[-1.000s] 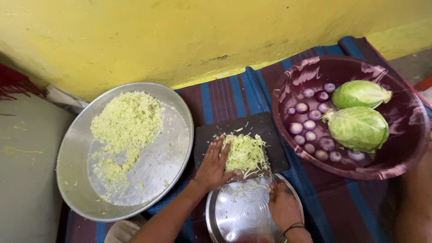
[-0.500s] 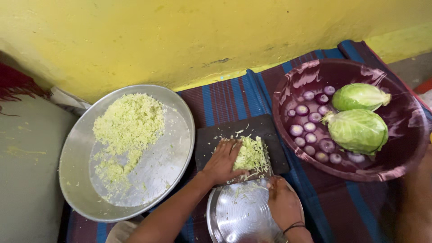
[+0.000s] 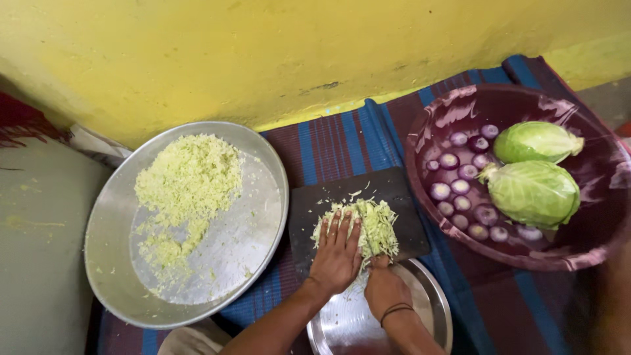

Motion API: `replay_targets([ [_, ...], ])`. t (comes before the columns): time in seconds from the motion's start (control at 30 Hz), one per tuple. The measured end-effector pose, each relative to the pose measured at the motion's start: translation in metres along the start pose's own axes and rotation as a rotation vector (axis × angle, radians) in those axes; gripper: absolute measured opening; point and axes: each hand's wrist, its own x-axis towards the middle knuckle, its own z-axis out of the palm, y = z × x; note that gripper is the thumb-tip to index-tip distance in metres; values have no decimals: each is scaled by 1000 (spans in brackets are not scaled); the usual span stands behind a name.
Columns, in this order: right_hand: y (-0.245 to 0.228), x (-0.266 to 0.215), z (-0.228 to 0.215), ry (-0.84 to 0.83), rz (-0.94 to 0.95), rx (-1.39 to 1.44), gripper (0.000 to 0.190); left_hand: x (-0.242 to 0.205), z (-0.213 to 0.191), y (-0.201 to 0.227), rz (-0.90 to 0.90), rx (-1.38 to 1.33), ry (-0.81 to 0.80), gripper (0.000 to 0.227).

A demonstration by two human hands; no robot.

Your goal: The person chops cabbage on a board using a knife, moving the chopped pieces into a separate metal plate and a small bowl.

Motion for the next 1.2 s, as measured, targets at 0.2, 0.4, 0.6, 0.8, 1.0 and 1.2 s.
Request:
replay_targets([
  [0.2,0,-1,-20,30,-13,39,38,11,-10,0,-12,-77,17,70],
  [0.4,-1,-6,12,12,32,16,30,7,-7,-1,-35,-47,-24,72],
  [0.6,0,-5,12,-19,32,81,32,4,-9,2,-34,-36,-24,69],
  [0.8,17,-3,37,153,-298,-27,23,3,-4,-2,-70,-132,-16,71],
  [1.0,5,3,42,23,19,15,29,-2,-3,-1,-86,-162,-45,73],
  [1.2,11,-3,48,24,-73,10,29,-4,3,-9,-119,-322,108,70],
])
